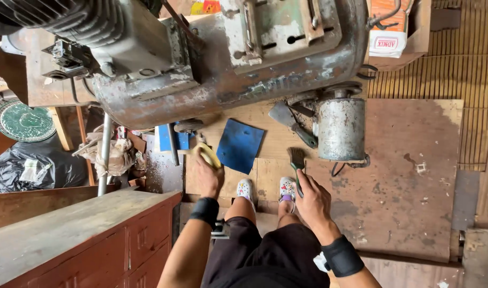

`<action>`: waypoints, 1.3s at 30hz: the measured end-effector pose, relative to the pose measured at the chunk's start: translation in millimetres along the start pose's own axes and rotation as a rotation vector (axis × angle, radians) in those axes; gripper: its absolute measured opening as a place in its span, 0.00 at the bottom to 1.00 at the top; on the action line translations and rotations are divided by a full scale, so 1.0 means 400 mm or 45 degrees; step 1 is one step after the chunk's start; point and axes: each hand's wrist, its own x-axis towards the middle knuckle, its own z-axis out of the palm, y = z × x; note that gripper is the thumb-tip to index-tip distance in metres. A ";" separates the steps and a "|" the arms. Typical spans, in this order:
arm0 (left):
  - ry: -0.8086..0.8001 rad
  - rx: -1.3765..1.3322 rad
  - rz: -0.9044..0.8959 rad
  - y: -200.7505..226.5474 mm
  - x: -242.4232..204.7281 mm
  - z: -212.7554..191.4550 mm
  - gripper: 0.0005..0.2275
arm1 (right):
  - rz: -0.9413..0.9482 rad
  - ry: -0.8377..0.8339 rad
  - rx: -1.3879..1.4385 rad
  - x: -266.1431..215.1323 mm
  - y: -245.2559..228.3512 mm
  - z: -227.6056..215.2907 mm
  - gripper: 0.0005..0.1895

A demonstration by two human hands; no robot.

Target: Disassembling, cleaning, and scraping rust off an old air compressor motor and tank.

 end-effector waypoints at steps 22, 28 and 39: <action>-0.273 0.225 0.309 0.014 0.282 0.202 0.38 | -0.076 -0.004 -0.071 0.202 -0.222 0.093 0.21; -0.131 0.291 0.373 0.041 0.235 0.112 0.38 | -0.062 -0.154 -0.164 0.285 -0.183 0.229 0.27; -0.053 -0.039 1.462 0.321 -0.055 -0.128 0.19 | -0.053 -0.616 -0.207 0.222 -0.081 0.177 0.30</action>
